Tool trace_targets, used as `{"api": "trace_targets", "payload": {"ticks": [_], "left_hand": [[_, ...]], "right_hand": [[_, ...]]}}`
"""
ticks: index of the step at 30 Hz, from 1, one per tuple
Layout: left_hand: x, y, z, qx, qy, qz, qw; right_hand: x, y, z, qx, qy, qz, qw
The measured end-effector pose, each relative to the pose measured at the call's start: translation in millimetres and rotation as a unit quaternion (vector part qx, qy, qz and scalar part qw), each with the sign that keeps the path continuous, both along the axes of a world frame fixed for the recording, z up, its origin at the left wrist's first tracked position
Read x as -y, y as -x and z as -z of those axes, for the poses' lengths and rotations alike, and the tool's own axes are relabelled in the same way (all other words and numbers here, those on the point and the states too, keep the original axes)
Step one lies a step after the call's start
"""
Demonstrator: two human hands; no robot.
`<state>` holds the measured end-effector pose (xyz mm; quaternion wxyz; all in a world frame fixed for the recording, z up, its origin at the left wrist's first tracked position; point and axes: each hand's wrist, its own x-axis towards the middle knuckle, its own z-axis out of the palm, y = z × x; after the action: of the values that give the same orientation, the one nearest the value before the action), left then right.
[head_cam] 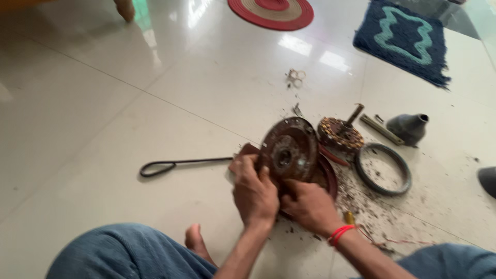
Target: The person scrubs a rusty circular metal part with a small abrasive block, focusing on the inner rim and center. They rotate the part to reach different areas and continue scrubbing by hand.
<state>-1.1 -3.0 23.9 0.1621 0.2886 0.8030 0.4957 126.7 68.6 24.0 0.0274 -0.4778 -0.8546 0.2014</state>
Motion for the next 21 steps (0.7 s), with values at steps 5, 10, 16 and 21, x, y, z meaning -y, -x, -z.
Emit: {"api": "trace_targets", "payload": {"ticks": [5,10,16,21], "left_hand": [[3,0,-1,0.018,-0.033,-0.011,0.999],[-3,4,1,-0.012,-0.035,-0.031,0.999],[1,3,1,-0.06,-0.067,-0.03,0.995],[0,5,-1,-0.048,-0.069,-0.025,0.996]], "right_hand": [[1,-3,-8,0.043,0.085,0.021,0.995],[7,0,-13,0.018,0.053,-0.05,0.997],[11,-7,1,-0.006,0.024,-0.013,1.0],[4,-12,7,-0.013,0.063,0.033,0.997]]}}
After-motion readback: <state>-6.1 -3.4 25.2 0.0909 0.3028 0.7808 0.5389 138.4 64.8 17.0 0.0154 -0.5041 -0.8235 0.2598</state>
